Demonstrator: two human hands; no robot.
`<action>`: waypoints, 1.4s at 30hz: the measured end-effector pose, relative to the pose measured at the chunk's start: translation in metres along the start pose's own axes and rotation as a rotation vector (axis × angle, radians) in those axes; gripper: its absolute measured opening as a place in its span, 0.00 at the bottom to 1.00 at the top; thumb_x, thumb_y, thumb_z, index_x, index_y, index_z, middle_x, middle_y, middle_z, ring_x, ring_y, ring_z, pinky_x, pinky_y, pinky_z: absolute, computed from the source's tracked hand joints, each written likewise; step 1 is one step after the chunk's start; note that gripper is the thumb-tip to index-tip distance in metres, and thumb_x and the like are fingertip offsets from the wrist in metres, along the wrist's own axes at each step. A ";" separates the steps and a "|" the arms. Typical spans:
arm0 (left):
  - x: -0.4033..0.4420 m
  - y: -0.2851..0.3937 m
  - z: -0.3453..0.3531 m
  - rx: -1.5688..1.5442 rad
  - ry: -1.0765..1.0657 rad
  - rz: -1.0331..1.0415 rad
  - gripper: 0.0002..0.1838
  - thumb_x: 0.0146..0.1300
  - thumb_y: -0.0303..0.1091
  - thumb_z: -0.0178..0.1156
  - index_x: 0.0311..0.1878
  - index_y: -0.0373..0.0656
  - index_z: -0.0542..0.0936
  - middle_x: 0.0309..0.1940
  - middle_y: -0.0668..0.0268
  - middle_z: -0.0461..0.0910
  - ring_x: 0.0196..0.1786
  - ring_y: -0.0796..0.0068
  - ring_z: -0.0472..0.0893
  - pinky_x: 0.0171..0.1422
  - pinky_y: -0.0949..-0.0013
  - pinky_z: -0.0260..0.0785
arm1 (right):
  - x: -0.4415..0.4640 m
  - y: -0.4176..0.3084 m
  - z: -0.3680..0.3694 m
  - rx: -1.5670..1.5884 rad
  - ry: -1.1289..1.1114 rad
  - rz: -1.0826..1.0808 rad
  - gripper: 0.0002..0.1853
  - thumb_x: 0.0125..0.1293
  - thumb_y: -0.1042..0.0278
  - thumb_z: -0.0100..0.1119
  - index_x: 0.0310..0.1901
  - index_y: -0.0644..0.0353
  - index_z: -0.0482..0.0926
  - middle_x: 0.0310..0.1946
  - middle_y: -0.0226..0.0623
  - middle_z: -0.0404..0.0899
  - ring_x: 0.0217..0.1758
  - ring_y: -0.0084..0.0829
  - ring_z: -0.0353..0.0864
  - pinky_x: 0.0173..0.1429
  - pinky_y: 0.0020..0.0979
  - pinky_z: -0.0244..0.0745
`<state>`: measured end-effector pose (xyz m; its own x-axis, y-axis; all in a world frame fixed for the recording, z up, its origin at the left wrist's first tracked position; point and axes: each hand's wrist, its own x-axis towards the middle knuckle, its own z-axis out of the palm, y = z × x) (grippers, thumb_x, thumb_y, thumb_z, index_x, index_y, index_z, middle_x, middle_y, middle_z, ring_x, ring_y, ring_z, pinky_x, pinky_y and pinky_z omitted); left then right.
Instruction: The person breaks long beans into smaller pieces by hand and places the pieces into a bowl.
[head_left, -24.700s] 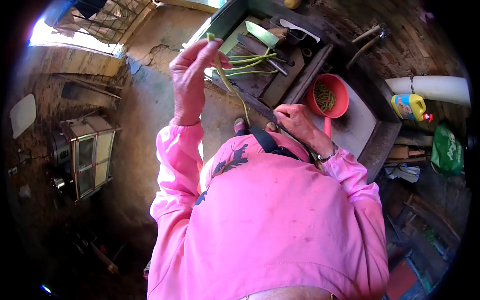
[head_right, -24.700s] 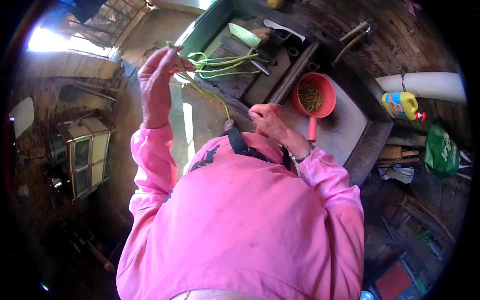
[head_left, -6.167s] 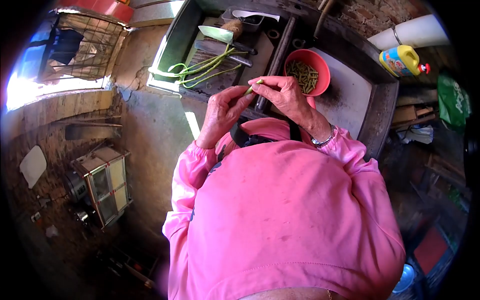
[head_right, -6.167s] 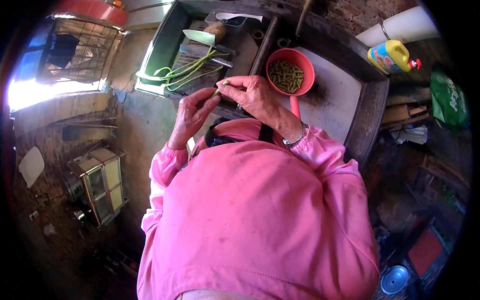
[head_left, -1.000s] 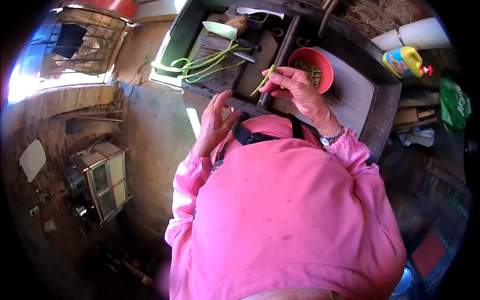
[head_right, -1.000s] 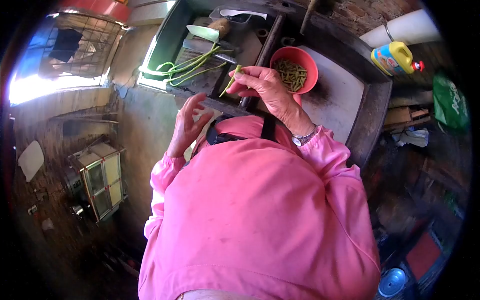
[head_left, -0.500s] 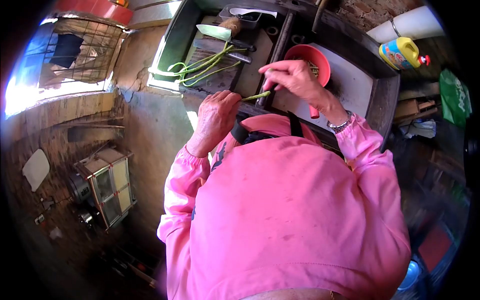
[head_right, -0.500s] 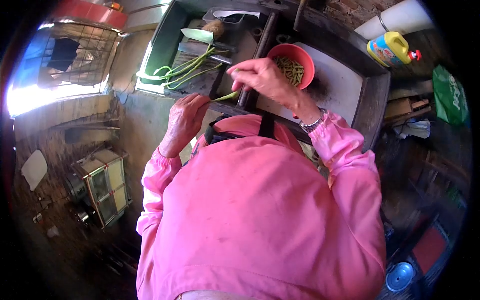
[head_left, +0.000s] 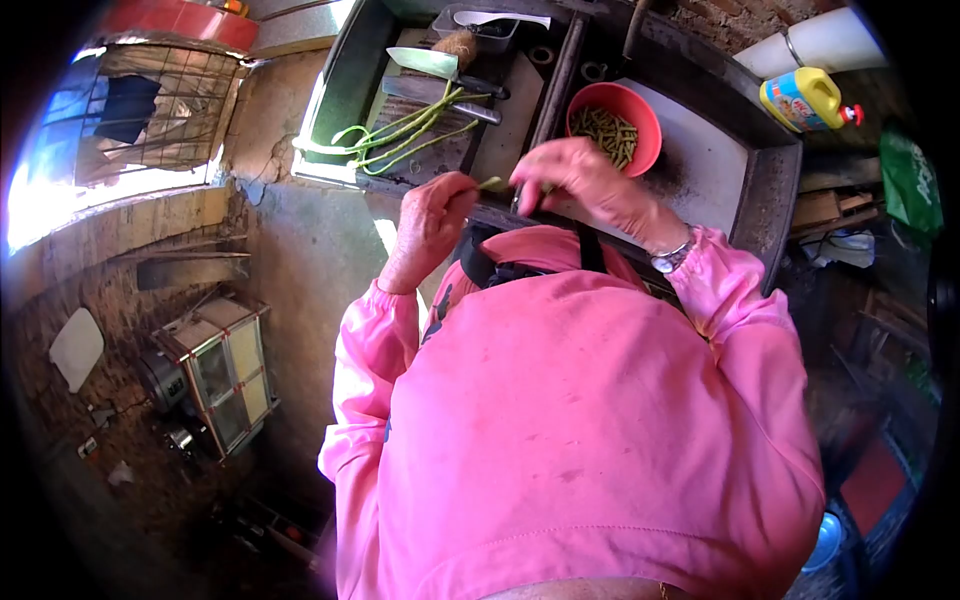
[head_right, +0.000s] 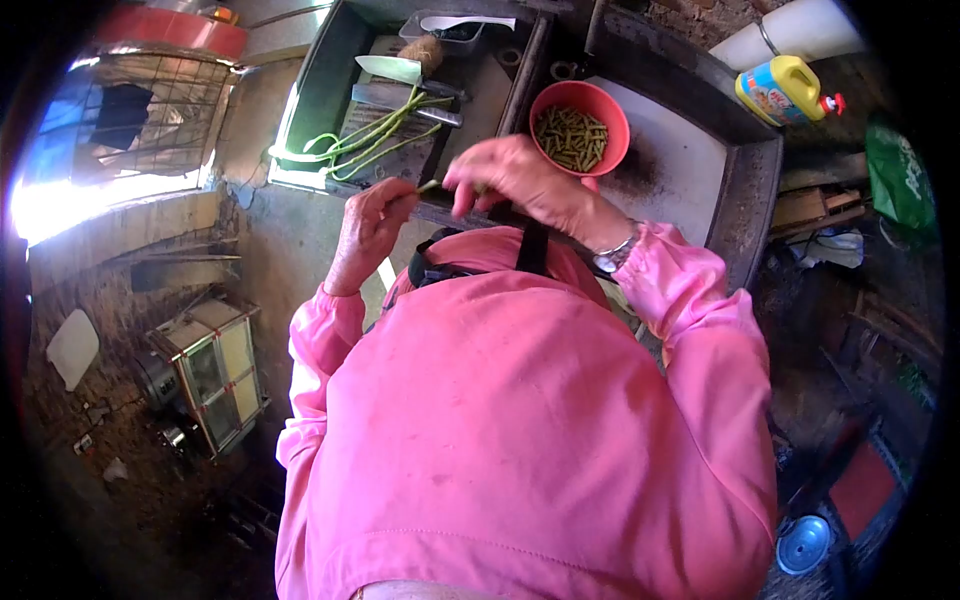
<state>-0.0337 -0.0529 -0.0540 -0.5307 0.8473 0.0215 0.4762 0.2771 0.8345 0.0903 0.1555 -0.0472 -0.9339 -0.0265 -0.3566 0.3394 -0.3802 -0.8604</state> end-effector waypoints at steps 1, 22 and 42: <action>-0.004 -0.008 0.000 -0.093 0.013 -0.120 0.05 0.63 0.26 0.58 0.39 0.36 0.80 0.25 0.64 0.78 0.28 0.74 0.78 0.34 0.71 0.69 | 0.003 0.002 -0.018 -0.014 0.077 -0.139 0.14 0.68 0.55 0.57 0.43 0.58 0.82 0.31 0.32 0.85 0.38 0.19 0.82 0.40 0.21 0.74; 0.009 -0.002 0.042 -0.145 -0.163 -0.165 0.07 0.60 0.24 0.55 0.39 0.34 0.80 0.25 0.57 0.79 0.29 0.67 0.80 0.35 0.66 0.71 | 0.003 0.060 -0.028 -0.515 0.241 -0.302 0.18 0.67 0.57 0.59 0.47 0.65 0.82 0.31 0.43 0.85 0.36 0.30 0.86 0.41 0.30 0.78; 0.006 -0.043 0.022 -0.629 0.122 -0.482 0.12 0.65 0.27 0.57 0.50 0.36 0.79 0.28 0.66 0.80 0.29 0.78 0.79 0.36 0.75 0.73 | 0.009 0.063 -0.072 -1.002 0.685 -0.380 0.08 0.65 0.65 0.55 0.34 0.59 0.78 0.26 0.46 0.79 0.31 0.43 0.83 0.35 0.42 0.75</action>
<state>-0.0420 -0.0501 -0.1014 -0.6674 0.6339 -0.3907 -0.2903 0.2617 0.9205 0.1112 0.1975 -0.1307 -0.8430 0.5254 0.1154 0.2801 0.6118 -0.7398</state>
